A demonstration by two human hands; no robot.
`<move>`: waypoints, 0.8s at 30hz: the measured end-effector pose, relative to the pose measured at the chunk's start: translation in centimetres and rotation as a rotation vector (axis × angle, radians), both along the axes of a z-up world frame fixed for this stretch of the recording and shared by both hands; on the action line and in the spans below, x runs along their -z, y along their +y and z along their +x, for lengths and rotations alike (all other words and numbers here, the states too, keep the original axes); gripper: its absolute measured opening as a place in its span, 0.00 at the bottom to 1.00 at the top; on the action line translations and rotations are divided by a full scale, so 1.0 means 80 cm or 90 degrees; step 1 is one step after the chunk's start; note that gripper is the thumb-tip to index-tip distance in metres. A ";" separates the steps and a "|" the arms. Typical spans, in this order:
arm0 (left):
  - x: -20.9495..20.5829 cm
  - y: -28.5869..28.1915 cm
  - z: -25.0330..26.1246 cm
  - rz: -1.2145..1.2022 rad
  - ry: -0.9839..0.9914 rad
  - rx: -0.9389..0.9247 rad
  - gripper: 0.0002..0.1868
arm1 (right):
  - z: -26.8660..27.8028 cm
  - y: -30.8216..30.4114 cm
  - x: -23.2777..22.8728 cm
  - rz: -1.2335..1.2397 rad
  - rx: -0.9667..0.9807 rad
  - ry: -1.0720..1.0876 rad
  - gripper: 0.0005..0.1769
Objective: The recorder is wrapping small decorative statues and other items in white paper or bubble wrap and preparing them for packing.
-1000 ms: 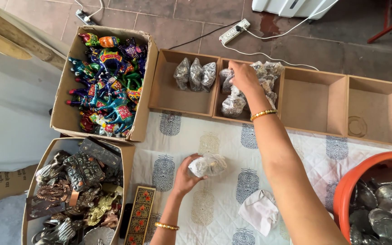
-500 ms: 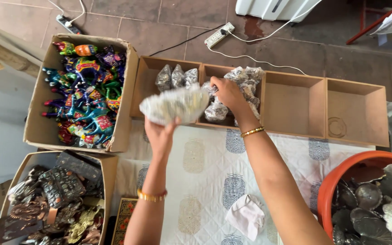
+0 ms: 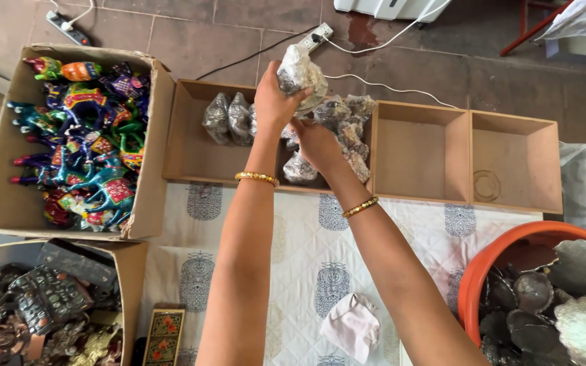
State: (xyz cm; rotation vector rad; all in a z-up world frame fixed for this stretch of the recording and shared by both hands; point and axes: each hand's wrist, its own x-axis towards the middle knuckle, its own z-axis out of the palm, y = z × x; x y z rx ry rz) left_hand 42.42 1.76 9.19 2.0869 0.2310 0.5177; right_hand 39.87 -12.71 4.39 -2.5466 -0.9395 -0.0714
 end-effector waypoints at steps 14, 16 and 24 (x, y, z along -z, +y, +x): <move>0.016 0.003 0.000 -0.095 0.068 -0.002 0.38 | 0.010 -0.005 0.000 0.068 -0.059 -0.078 0.18; 0.019 0.004 0.002 -0.101 0.074 -0.006 0.38 | 0.006 -0.007 -0.007 0.094 -0.069 -0.103 0.16; 0.052 0.014 0.016 0.001 0.019 0.009 0.47 | -0.003 -0.013 -0.013 0.097 -0.068 -0.111 0.15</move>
